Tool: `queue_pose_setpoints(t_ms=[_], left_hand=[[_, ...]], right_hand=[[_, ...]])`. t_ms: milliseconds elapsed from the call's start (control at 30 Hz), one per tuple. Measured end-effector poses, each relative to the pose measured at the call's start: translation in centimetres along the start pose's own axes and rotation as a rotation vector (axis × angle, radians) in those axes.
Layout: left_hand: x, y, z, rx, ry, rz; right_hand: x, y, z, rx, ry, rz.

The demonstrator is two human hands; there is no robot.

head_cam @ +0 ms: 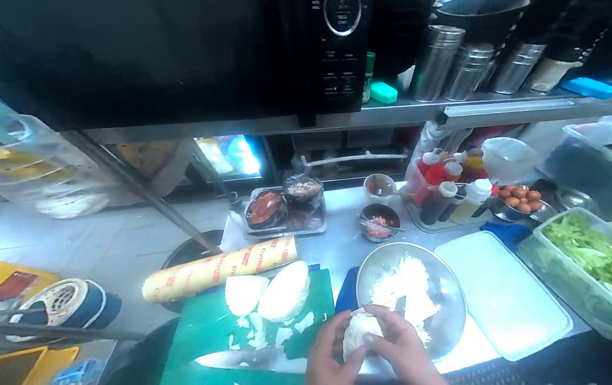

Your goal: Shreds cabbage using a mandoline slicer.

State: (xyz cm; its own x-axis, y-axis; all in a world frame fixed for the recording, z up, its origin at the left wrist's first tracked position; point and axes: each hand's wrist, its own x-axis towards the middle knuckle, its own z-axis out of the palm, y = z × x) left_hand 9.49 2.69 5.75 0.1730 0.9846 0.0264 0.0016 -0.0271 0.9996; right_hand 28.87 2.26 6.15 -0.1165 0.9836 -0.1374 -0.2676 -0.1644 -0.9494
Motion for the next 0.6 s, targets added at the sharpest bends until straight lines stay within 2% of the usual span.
queue_pose_setpoints(t_ms=[67,167,300,433,500,600], left_hand=[[0.2,-0.4,-0.1,-0.020,-0.006,-0.068],[0.4,-1.2,-0.5,-0.064,-0.001,-0.098],[0.3,-1.0,-1.0,-0.064,0.017,-0.098],[-0.2,-1.0,-0.8,-0.028,0.208,-0.076],[-0.3,-0.7,-0.5,0.037,0.302,-0.014],[-0.3,-0.6,-0.5,0.156,0.382,0.141]], right_hand=[[0.0,-0.1,-0.1,-0.107,-0.014,-0.005],[0.2,-0.8,-0.2,-0.425,-0.017,-0.095],[1.3,-0.4,-0.2,-0.615,-0.064,-0.244],[2.3,-0.2,0.8,-0.805,0.080,-0.379],[3.0,-0.1,1.3,-0.834,0.089,-0.492],[3.4,-0.7,2.9,-0.787,0.018,-0.479]])
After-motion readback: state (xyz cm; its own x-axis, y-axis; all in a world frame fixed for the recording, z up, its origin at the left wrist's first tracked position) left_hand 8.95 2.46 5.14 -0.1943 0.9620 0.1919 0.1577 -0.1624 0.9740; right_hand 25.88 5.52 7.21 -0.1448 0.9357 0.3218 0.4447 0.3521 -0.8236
